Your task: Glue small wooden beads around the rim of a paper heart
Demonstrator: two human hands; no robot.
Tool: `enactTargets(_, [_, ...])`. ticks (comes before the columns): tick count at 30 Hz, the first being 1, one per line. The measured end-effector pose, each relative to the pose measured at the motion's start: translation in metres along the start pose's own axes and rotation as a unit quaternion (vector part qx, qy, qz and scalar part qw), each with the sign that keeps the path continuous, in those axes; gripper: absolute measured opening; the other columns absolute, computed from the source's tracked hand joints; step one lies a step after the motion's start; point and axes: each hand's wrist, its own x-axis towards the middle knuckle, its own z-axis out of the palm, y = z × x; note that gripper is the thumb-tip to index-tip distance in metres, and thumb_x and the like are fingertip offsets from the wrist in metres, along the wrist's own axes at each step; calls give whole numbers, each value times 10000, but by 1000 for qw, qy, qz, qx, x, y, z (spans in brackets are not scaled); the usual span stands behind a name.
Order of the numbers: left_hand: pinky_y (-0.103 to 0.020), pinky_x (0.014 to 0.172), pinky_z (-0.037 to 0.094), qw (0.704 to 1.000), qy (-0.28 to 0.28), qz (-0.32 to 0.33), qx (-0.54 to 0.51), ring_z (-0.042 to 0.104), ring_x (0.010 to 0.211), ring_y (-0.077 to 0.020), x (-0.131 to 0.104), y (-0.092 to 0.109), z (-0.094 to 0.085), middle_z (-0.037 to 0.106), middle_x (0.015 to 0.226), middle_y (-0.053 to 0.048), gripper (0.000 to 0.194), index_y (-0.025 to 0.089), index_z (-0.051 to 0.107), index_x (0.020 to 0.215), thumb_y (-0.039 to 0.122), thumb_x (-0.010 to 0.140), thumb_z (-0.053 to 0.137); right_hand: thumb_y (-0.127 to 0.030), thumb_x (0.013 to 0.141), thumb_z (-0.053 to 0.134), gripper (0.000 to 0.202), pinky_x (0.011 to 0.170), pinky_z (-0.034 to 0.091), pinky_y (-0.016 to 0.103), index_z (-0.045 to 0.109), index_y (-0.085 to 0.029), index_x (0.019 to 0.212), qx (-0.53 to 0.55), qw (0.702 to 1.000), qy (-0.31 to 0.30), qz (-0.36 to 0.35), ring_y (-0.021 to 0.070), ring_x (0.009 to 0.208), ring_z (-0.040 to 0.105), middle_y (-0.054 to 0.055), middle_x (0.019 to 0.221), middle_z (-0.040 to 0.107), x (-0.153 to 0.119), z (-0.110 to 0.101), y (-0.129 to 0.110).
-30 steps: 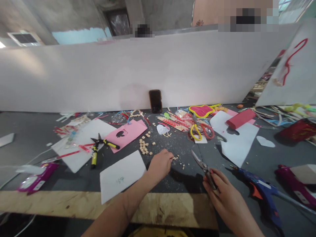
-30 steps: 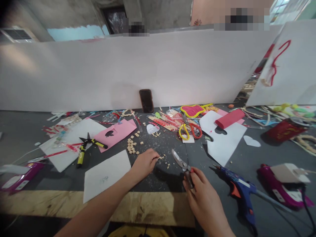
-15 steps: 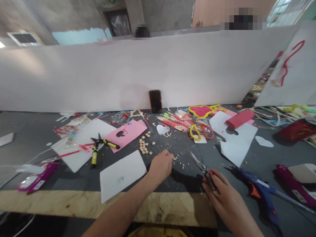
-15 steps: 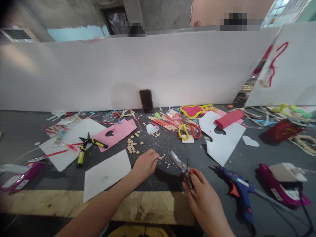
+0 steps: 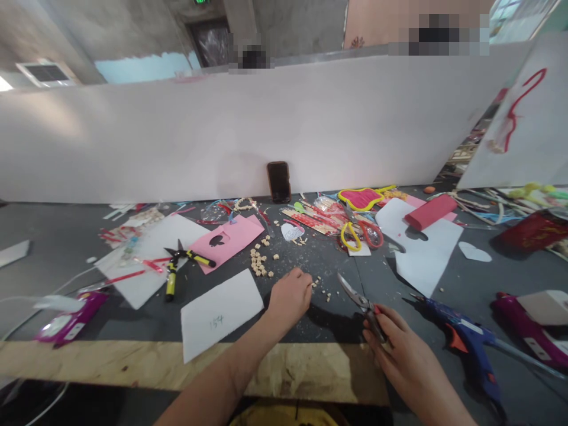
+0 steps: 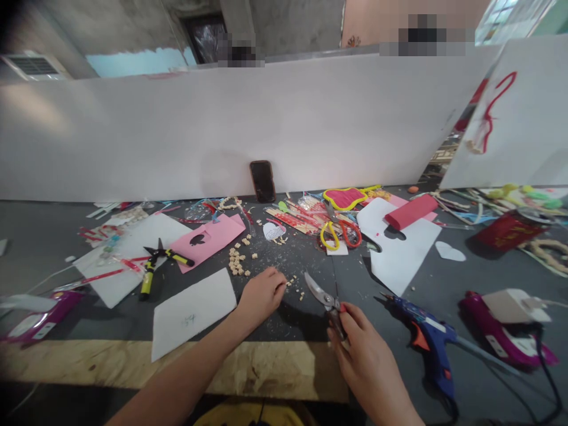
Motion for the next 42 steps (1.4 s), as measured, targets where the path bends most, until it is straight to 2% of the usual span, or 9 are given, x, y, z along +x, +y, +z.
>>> enactTargets(6, [-242,686,413,1000,13,-15,-5,577,844,-157,0,2,2,581,908,-23,193,225,587,837,256,891,405,-333,879,431,215,802,537,299,605,-225,945,-2,1000,-3,-9,209,1084,592,103,1107,634,2,-1,-1])
enactTargets(14, [-245,719,415,998,26,-14,-59,579,848,-161,2,1,3,602,888,-33,186,204,615,804,214,864,439,-342,880,429,230,819,534,318,607,-224,966,-7,1000,-3,-4,218,1096,585,107,1119,630,1,-2,-1])
enactTargets(19, [-209,703,430,990,31,-11,-135,597,789,-131,-1,2,-8,644,828,-13,180,197,644,776,199,838,475,-340,884,415,246,818,536,315,608,-213,971,-8,1000,21,6,216,1102,578,119,1160,601,2,-5,-6])
enactTargets(21, [-199,673,436,978,34,-20,-204,600,741,-124,-6,4,-18,658,776,-2,171,191,649,770,236,833,496,-334,884,414,257,857,521,342,601,-197,996,-27,999,44,5,226,1121,560,135,1195,574,3,-6,-10])
enactTargets(25, [-199,583,412,906,53,-64,-414,568,638,-127,-18,6,-36,648,682,-10,174,156,653,734,304,778,574,-263,857,445,253,904,483,426,593,-189,1048,-75,995,52,-29,258,1128,532,138,1274,525,5,-5,-18])
enactTargets(29, [-192,558,390,864,73,-69,-493,527,601,-114,-28,6,-45,624,659,-5,188,140,653,740,319,760,600,-133,785,451,331,858,494,424,597,-205,1073,-103,993,34,-44,258,1104,531,108,1322,505,8,0,-30])
enactTargets(32, [-188,549,376,851,79,-78,-514,498,596,-106,-33,3,-47,598,654,0,177,136,648,745,304,764,597,-116,762,444,349,827,501,418,608,-200,1058,-119,992,13,-48,261,1077,538,99,1328,508,11,3,-40])
enactTargets(36, [-185,524,341,848,73,-80,-519,448,574,-94,-36,-1,-46,548,634,13,178,136,644,740,300,774,583,-158,806,428,297,794,511,401,622,-199,1028,-124,991,-5,-58,258,1069,548,98,1325,516,16,5,-50])
enactTargets(42, [-192,552,354,841,67,-67,-533,468,612,-105,-40,-7,-44,549,666,3,174,138,626,732,301,771,578,-251,855,459,253,771,519,377,622,-215,1045,-133,986,-28,-93,247,1053,573,95,1326,521,19,10,-49])
